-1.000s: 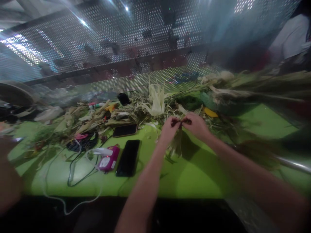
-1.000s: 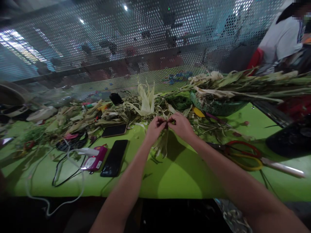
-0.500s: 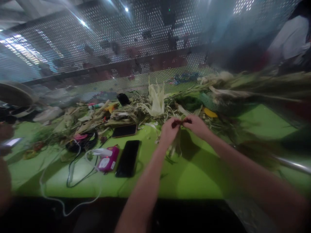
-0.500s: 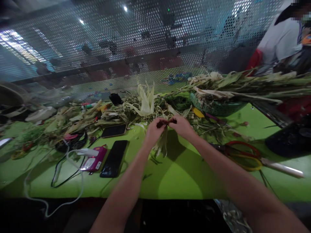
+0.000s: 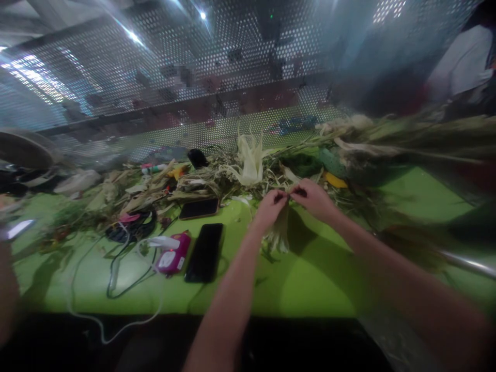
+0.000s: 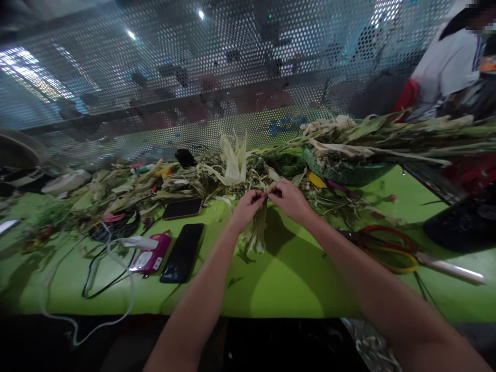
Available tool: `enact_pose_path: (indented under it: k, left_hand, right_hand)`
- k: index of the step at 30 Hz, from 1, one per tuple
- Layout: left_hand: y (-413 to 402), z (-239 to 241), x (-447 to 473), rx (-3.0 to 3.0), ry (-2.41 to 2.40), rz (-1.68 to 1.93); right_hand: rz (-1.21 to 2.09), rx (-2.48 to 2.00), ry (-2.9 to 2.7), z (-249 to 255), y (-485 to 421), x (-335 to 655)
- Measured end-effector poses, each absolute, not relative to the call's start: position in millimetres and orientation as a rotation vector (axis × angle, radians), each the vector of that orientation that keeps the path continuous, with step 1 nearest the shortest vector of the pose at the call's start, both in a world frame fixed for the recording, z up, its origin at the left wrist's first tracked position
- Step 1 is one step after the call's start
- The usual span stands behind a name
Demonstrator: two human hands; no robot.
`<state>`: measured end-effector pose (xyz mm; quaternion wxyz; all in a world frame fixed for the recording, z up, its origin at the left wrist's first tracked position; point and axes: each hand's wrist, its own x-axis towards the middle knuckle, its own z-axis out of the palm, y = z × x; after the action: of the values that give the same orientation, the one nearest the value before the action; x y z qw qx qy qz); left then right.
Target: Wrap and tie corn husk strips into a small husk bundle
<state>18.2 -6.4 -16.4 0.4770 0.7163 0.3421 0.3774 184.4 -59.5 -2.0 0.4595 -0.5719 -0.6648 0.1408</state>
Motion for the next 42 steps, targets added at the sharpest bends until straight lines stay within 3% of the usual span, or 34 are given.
enact_pose_path:
  k: [18,26,36,42]
  left_hand:
    - [-12,-12,21,1.741,0.672,1.104]
    - [-2,-22,19,1.392,0.825,1.105]
    - [-11,-11,19,0.898,0.714,1.066]
    - [-13,-7,21,0.947,0.726,1.095]
  right_hand:
    - [0.750,-1.368,-1.451,1,-56,182]
    - [1.034,-1.391,-1.247,0,-57,189]
    - [0.762,-1.481,-1.507,8,-57,201]
    - [0.764,-1.422,-1.558,8,-54,198]
